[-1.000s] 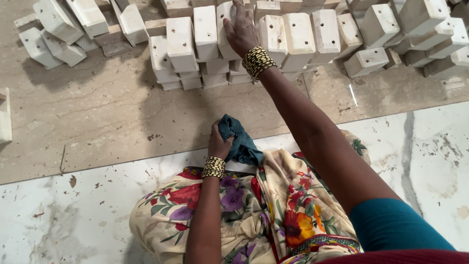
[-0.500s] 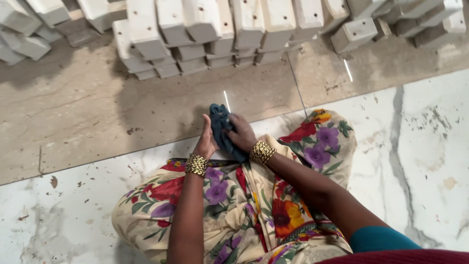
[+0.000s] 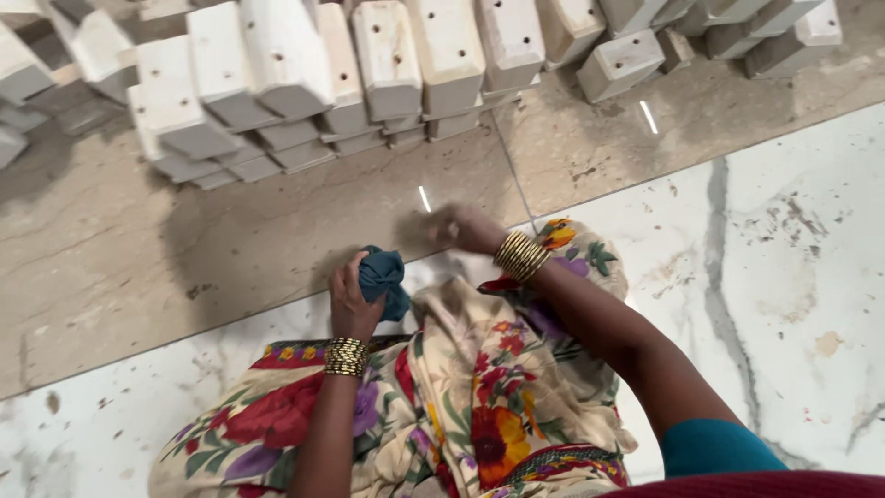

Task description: The person sits on the floor and wipes white ceramic blocks one at a time with a blue cloth, then places each wiped block onto a growing stack of similar blocks on the floor beside them.

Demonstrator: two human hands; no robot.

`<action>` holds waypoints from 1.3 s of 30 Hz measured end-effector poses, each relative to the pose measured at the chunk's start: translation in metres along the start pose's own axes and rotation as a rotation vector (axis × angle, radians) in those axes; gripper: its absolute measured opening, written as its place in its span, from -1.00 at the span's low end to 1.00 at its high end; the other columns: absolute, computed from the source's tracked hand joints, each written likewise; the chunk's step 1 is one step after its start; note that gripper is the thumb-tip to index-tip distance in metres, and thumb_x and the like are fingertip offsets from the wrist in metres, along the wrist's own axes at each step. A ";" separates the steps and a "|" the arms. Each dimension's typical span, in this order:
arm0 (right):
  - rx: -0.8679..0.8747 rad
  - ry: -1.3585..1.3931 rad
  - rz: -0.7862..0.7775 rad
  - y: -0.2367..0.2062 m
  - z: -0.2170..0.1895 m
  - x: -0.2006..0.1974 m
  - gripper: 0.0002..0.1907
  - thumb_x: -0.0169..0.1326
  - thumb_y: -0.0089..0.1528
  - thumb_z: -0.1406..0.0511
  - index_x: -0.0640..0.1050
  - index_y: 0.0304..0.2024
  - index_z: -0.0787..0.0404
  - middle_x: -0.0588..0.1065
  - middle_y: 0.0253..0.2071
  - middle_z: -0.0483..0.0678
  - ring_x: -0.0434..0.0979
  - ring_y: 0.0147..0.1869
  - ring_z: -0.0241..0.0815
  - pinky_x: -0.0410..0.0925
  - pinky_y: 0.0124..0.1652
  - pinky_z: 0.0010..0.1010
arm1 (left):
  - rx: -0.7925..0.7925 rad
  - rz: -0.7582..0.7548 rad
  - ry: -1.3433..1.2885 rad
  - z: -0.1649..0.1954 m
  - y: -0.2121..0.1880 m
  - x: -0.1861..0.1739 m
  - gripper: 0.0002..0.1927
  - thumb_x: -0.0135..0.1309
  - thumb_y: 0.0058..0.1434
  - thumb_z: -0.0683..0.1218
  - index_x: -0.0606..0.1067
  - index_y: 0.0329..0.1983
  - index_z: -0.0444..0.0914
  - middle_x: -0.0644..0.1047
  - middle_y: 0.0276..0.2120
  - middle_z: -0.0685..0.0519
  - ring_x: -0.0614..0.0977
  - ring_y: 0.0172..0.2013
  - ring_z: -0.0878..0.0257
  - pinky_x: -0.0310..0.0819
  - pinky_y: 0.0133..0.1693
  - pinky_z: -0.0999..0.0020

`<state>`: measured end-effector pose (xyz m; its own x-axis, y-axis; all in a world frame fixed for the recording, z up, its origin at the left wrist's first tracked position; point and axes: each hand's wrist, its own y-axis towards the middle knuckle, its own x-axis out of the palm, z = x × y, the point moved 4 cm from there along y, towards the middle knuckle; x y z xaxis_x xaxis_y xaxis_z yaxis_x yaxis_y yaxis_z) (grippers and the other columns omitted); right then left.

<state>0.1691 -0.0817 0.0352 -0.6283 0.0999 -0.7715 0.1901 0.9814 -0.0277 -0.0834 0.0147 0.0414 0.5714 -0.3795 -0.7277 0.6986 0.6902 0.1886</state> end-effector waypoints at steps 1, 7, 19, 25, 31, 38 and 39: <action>0.029 0.123 0.153 -0.004 0.020 -0.024 -0.69 0.22 0.24 0.30 0.62 0.05 0.11 0.62 -0.03 -0.05 0.65 -0.14 -0.21 0.51 -0.11 -0.38 | -0.021 -0.041 0.082 0.002 0.004 0.005 -0.12 0.43 -0.15 -0.16 0.35 0.30 -0.10 0.41 0.09 -0.17 0.45 0.12 -0.17 0.37 0.16 -0.05; 0.070 -0.459 0.809 -0.022 0.146 -0.212 -0.68 0.31 0.33 0.29 0.60 0.13 0.12 0.62 0.01 0.02 0.62 0.03 0.00 0.47 0.00 -0.19 | -0.099 -0.112 0.253 -0.007 0.008 0.029 0.01 0.48 -0.20 -0.12 0.25 0.35 -0.02 0.32 0.16 -0.19 0.37 0.17 -0.23 0.28 0.12 -0.17; 0.916 -0.170 0.845 -0.042 0.269 -0.426 0.38 0.45 0.18 -0.01 -0.26 0.55 0.42 -0.13 0.51 0.53 -0.08 0.60 0.39 -0.05 0.52 -0.14 | -0.019 0.028 0.212 -0.038 -0.012 0.041 -0.01 0.45 -0.21 -0.03 0.25 0.33 -0.06 0.32 0.15 -0.24 0.36 0.15 -0.27 0.21 0.17 -0.21; 1.136 -0.050 1.015 -0.069 0.261 -0.399 0.17 0.48 0.03 0.08 0.06 0.41 0.41 0.09 0.39 0.37 0.18 0.40 0.21 0.18 0.30 -0.21 | -0.036 0.024 0.230 -0.044 -0.007 0.046 -0.07 0.41 -0.15 0.02 0.26 0.32 0.00 0.34 0.14 -0.18 0.38 0.15 -0.21 0.25 0.15 -0.17; 0.886 0.533 1.218 -0.140 0.216 -0.303 -0.14 0.48 -0.07 0.20 0.31 0.15 0.29 0.51 0.04 0.14 0.58 -0.08 -0.08 0.52 -0.22 -0.37 | -0.055 0.016 0.253 -0.043 0.011 0.052 -0.05 0.41 -0.18 0.04 0.26 0.33 0.01 0.34 0.16 -0.15 0.37 0.17 -0.21 0.27 0.13 -0.16; 0.408 -0.057 0.502 -0.190 0.135 -0.226 -0.14 0.45 -0.01 0.15 0.38 0.22 0.35 0.49 0.05 0.19 0.52 0.08 0.06 0.46 -0.03 -0.13 | -0.237 0.180 -0.100 -0.051 0.031 0.038 -0.18 0.37 0.14 0.18 0.29 0.32 -0.25 0.44 0.13 -0.32 0.49 0.11 -0.27 0.42 0.10 -0.05; 0.274 -0.113 0.413 -0.181 0.120 -0.217 -0.12 0.44 -0.02 0.13 0.36 0.24 0.35 0.48 0.07 0.19 0.51 0.10 0.08 0.44 0.01 -0.12 | -0.274 0.224 -0.219 -0.050 0.031 0.031 -0.21 0.36 0.13 0.19 0.31 0.28 -0.27 0.49 0.10 -0.30 0.54 0.09 -0.23 0.45 0.09 -0.02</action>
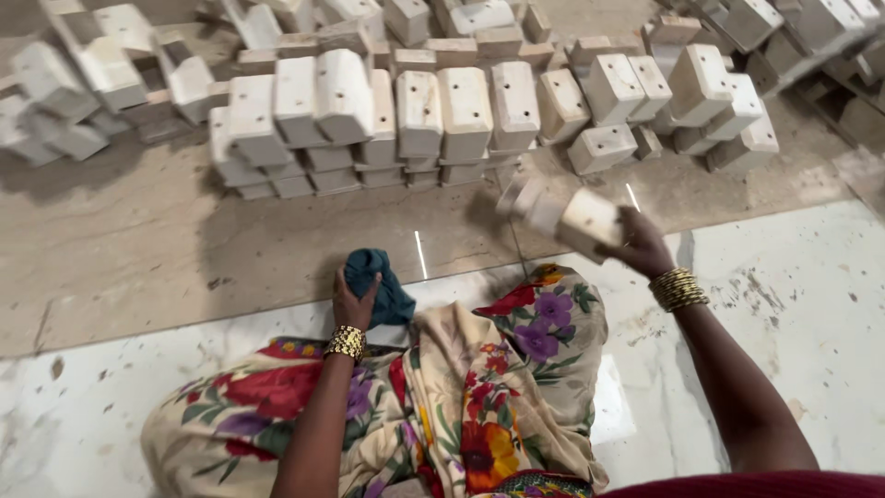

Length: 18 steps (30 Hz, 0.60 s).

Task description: The person sits on the floor and wipes white ceramic blocks one at a time with a blue cloth, then places each wiped block onto a growing stack of similar blocks on the floor beside them.

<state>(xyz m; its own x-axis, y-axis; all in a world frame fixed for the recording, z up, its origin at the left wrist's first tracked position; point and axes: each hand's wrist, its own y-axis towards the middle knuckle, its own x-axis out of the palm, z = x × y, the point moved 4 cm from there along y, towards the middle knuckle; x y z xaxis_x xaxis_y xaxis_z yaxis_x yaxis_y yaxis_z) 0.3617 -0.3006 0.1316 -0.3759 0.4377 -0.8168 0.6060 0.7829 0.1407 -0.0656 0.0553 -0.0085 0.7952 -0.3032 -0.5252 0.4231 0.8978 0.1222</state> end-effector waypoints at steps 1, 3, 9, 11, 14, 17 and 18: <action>-0.155 -0.036 -0.068 0.005 -0.019 0.010 -0.09 0.43 -0.02 0.11 0.35 0.26 0.35 0.46 0.09 0.19 0.50 0.12 0.10 0.43 0.05 -0.11 | -0.036 0.039 -0.120 0.002 0.002 -0.007 -0.24 0.35 0.13 0.19 0.34 0.24 -0.28 0.54 0.06 -0.28 0.59 0.06 -0.20 0.48 0.08 0.02; -0.108 -0.145 -0.219 0.019 -0.048 0.046 -0.04 0.47 -0.11 0.06 0.35 0.21 0.31 0.45 0.08 0.18 0.49 0.10 0.10 0.42 0.04 -0.10 | -0.062 0.122 -0.249 0.005 0.003 -0.024 -0.27 0.33 0.13 0.18 0.36 0.21 -0.30 0.58 0.02 -0.26 0.63 0.03 -0.16 0.50 0.05 0.06; -0.167 -0.037 -0.372 0.058 -0.135 0.154 -0.12 0.44 -0.11 0.12 0.35 0.16 0.24 0.48 0.00 0.18 0.50 0.07 0.15 0.40 0.05 -0.11 | -0.194 0.334 -0.513 -0.003 -0.010 -0.064 -0.27 0.32 0.13 0.12 0.35 0.25 -0.32 0.57 0.08 -0.14 0.63 0.04 0.06 0.49 0.08 0.19; -0.271 0.068 -0.298 0.057 -0.169 0.184 -0.12 0.43 -0.09 0.13 0.34 0.19 0.25 0.45 0.04 0.22 0.47 0.11 0.20 0.37 0.08 -0.08 | -0.193 0.407 -0.647 -0.009 -0.010 -0.070 -0.25 0.34 0.14 0.09 0.35 0.28 -0.34 0.55 0.13 -0.11 0.60 0.08 0.12 0.47 0.11 0.22; -0.313 0.220 -0.183 0.047 -0.210 0.214 -0.05 0.35 0.07 0.02 0.25 0.36 0.24 0.36 0.19 0.23 0.44 0.23 0.20 0.36 0.19 -0.07 | -0.175 0.464 -0.755 -0.011 -0.006 -0.073 -0.23 0.33 0.17 0.04 0.31 0.36 -0.33 0.51 0.20 -0.07 0.57 0.13 0.16 0.47 0.15 0.25; -0.397 0.175 -0.082 0.019 -0.248 0.225 -0.03 0.34 0.13 0.01 0.19 0.43 0.20 0.17 0.39 0.27 0.31 0.37 0.26 0.26 0.29 0.01 | -0.149 0.370 -0.911 -0.003 -0.009 -0.062 -0.29 0.28 0.24 0.02 0.35 0.38 -0.37 0.51 0.22 -0.07 0.55 0.15 0.16 0.45 0.18 0.26; -0.461 0.197 -0.045 0.009 -0.258 0.225 -0.01 0.37 0.11 0.05 0.19 0.45 0.19 0.14 0.43 0.25 0.26 0.41 0.31 0.23 0.31 0.03 | -0.203 0.265 -0.872 0.002 -0.012 -0.053 -0.30 0.28 0.23 0.04 0.38 0.35 -0.37 0.53 0.22 -0.10 0.56 0.14 0.14 0.46 0.17 0.24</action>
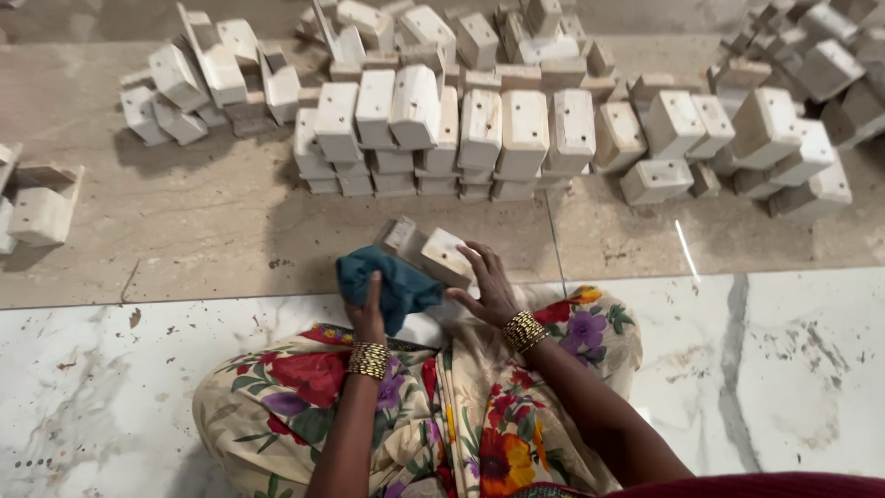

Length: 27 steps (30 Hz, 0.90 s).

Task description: The person sits on the floor and wipes white ceramic blocks one at a time with a blue cloth, then places each wiped block onto a growing stack of similar blocks on the floor beside them.

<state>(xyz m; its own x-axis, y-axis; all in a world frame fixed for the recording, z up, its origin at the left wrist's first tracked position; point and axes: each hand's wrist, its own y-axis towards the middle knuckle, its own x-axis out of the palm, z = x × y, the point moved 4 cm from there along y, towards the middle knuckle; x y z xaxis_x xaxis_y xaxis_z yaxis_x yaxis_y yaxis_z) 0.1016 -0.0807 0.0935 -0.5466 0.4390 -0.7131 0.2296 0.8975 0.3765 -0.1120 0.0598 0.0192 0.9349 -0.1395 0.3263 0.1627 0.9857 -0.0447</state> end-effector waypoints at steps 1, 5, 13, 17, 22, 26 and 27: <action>-0.060 0.015 0.026 -0.008 -0.012 0.006 0.01 0.39 0.10 0.08 0.18 0.47 0.18 0.11 0.46 0.24 0.20 0.46 0.36 0.20 0.32 0.06 | -0.092 -0.065 0.061 -0.005 -0.010 0.009 -0.31 0.27 0.22 0.07 0.42 0.33 -0.38 0.54 0.21 -0.12 0.58 0.14 0.12 0.47 0.16 0.23; -0.134 0.462 -0.076 -0.022 -0.012 0.030 -0.03 0.39 0.09 0.19 0.21 0.45 0.15 0.10 0.45 0.25 0.16 0.48 0.27 0.19 0.37 0.00 | -0.525 -0.615 -0.064 -0.025 -0.055 0.042 -0.10 -0.01 0.24 0.41 0.23 0.45 -0.24 0.35 0.38 -0.06 0.41 0.31 0.12 0.33 0.27 0.18; 0.154 0.142 0.310 0.037 0.079 -0.045 -0.45 0.30 0.10 0.37 0.55 0.17 0.09 0.48 0.18 0.02 0.49 0.27 0.08 0.40 0.21 -0.17 | -0.343 -0.232 0.399 -0.047 -0.030 0.025 0.04 -0.36 0.16 0.63 0.25 0.42 -0.20 0.41 0.31 -0.15 0.47 0.27 0.03 0.42 0.19 0.02; 0.011 -0.300 -0.339 0.055 0.017 0.002 -0.51 0.19 0.05 0.41 0.63 0.03 -0.09 0.52 0.13 -0.10 0.40 0.23 0.08 0.41 0.08 -0.15 | -0.638 -0.346 0.106 -0.080 -0.042 0.041 0.03 -0.33 0.27 0.60 0.27 0.41 -0.31 0.47 0.15 -0.27 0.49 0.10 -0.04 0.45 0.04 0.05; 0.174 -0.313 -0.727 0.016 0.036 -0.027 -0.47 0.14 -0.01 0.46 0.69 -0.06 -0.18 0.51 0.13 -0.12 0.44 0.18 0.05 0.44 -0.04 -0.19 | -0.493 -0.145 0.290 -0.069 -0.009 0.020 0.05 -0.15 0.12 0.57 0.26 0.38 -0.29 0.47 0.20 -0.25 0.56 0.17 -0.06 0.60 0.03 0.09; 0.532 0.311 -0.177 -0.005 0.115 -0.061 -0.61 0.16 0.07 0.36 0.62 -0.01 0.18 0.58 0.02 0.15 0.61 0.08 0.06 0.45 0.07 -0.23 | -0.269 -0.114 0.765 -0.071 -0.008 0.066 0.31 0.12 0.00 0.57 -0.03 0.45 -0.43 0.19 0.34 -0.39 0.31 0.32 -0.22 0.29 0.24 -0.16; 0.660 0.200 -0.120 -0.010 0.135 -0.059 -0.58 0.20 0.07 0.31 0.60 0.00 0.22 0.58 0.00 0.18 0.61 0.07 0.09 0.44 0.07 -0.19 | -0.173 -0.083 0.940 -0.073 -0.013 0.091 0.39 0.23 0.03 0.53 -0.16 0.45 -0.51 0.05 0.36 -0.48 0.14 0.37 -0.34 0.04 0.29 -0.29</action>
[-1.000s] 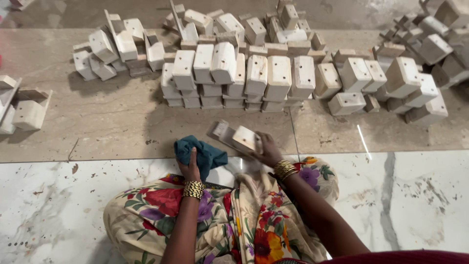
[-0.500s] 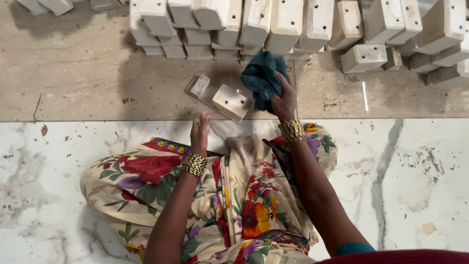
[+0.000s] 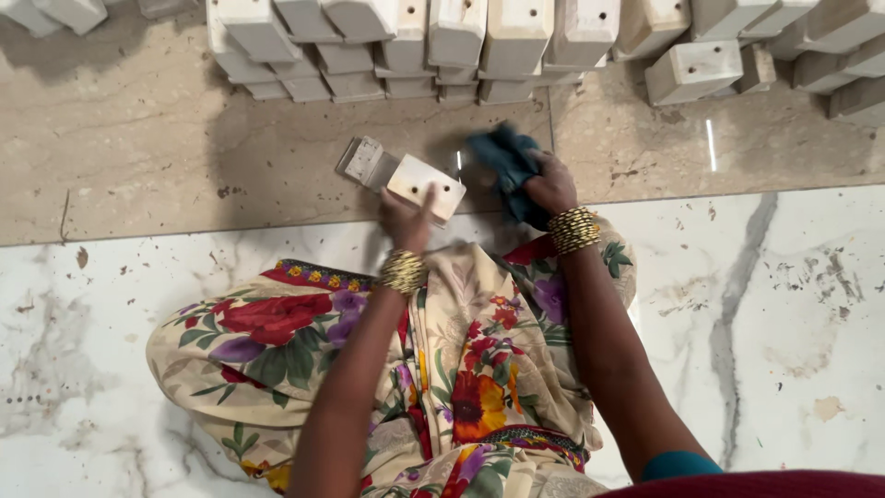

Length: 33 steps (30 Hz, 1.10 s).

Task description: The person sits on the floor and wipes white ceramic blocks one at a time with a blue cloth, then places each wiped block onto a growing stack of similar blocks on the floor beside them.

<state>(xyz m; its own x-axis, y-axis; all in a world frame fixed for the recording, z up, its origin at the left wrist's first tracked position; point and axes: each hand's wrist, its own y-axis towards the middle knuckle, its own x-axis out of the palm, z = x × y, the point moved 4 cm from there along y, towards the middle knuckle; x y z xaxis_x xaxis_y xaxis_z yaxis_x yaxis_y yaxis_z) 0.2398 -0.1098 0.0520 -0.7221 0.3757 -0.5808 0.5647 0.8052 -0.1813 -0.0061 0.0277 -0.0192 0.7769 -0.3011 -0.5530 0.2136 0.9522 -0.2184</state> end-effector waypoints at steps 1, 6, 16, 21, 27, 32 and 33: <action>0.123 -0.076 0.105 0.005 0.017 -0.004 -0.54 0.24 0.06 0.27 0.58 0.01 0.25 0.58 -0.02 0.21 0.61 0.06 0.11 0.43 0.06 -0.15 | 0.066 0.081 0.169 0.019 -0.005 0.011 0.49 0.34 0.06 0.49 -0.29 0.45 -0.58 -0.10 0.39 -0.57 -0.04 0.42 -0.44 -0.22 0.35 -0.41; -0.162 -0.132 0.081 0.005 0.019 0.018 -0.43 0.15 0.05 0.33 0.54 0.16 0.02 0.53 -0.01 0.18 0.53 0.11 0.21 0.39 0.09 -0.08 | 0.055 0.090 0.109 0.051 0.002 0.019 0.48 0.44 -0.24 0.20 -0.29 0.49 -0.42 -0.01 0.40 -0.47 0.10 0.38 -0.32 0.01 0.35 -0.09; -0.675 -0.646 0.409 -0.021 -0.088 0.044 -0.52 0.20 0.24 0.23 0.58 0.23 -0.26 0.20 0.49 0.00 0.27 0.35 0.21 0.30 0.18 0.07 | 0.677 0.044 0.535 0.006 0.004 -0.102 -0.03 0.49 -0.19 0.23 0.28 0.20 -0.22 0.41 0.06 -0.20 0.44 0.12 -0.21 0.24 0.15 -0.19; -0.874 -0.941 0.044 0.007 -0.099 0.139 -0.50 -0.01 0.19 0.16 0.57 0.20 -0.12 0.01 0.56 -0.07 0.00 0.54 0.26 0.08 0.23 0.43 | 0.567 -0.075 0.597 0.014 0.000 -0.076 -0.09 0.42 -0.12 0.25 0.29 0.16 -0.27 0.47 -0.02 -0.13 0.51 0.07 -0.09 0.35 0.11 -0.10; -1.005 -1.156 -0.005 0.023 -0.092 0.160 -0.49 -0.02 0.19 0.11 0.59 0.18 0.00 0.06 0.54 -0.08 -0.02 0.55 0.26 0.06 0.24 0.46 | 0.581 -0.010 0.563 0.016 -0.001 -0.077 -0.06 0.43 -0.14 0.21 0.28 0.21 -0.26 0.47 -0.01 -0.16 0.51 0.05 -0.11 0.40 -0.02 -0.08; -1.143 -1.497 -0.073 -0.014 -0.077 0.137 -0.65 0.01 0.20 0.11 0.71 -0.11 0.02 0.26 0.47 -0.07 0.11 0.49 0.15 0.13 0.22 0.26 | 0.546 -0.024 0.591 0.017 0.001 -0.070 -0.13 0.40 -0.12 0.17 0.31 0.21 -0.19 0.49 0.01 -0.09 0.52 0.08 -0.04 0.39 0.03 -0.06; -1.145 -1.442 -0.081 -0.020 -0.073 0.127 -0.68 0.02 0.21 0.12 0.72 -0.16 0.01 0.30 0.44 -0.07 0.14 0.47 0.13 0.16 0.20 0.23 | 0.583 -0.043 0.599 0.018 0.000 -0.068 -0.11 0.41 -0.16 0.18 0.31 0.21 -0.18 0.49 0.00 -0.07 0.52 0.06 -0.04 0.37 0.03 -0.06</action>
<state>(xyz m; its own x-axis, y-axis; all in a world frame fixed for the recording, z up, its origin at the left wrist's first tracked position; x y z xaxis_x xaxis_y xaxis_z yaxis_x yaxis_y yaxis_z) 0.1070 -0.0448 0.0401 0.4801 0.1840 -0.8577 -0.4112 0.9109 -0.0347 -0.0480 0.0496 0.0330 0.3498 -0.1574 -0.9235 0.6357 0.7639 0.1106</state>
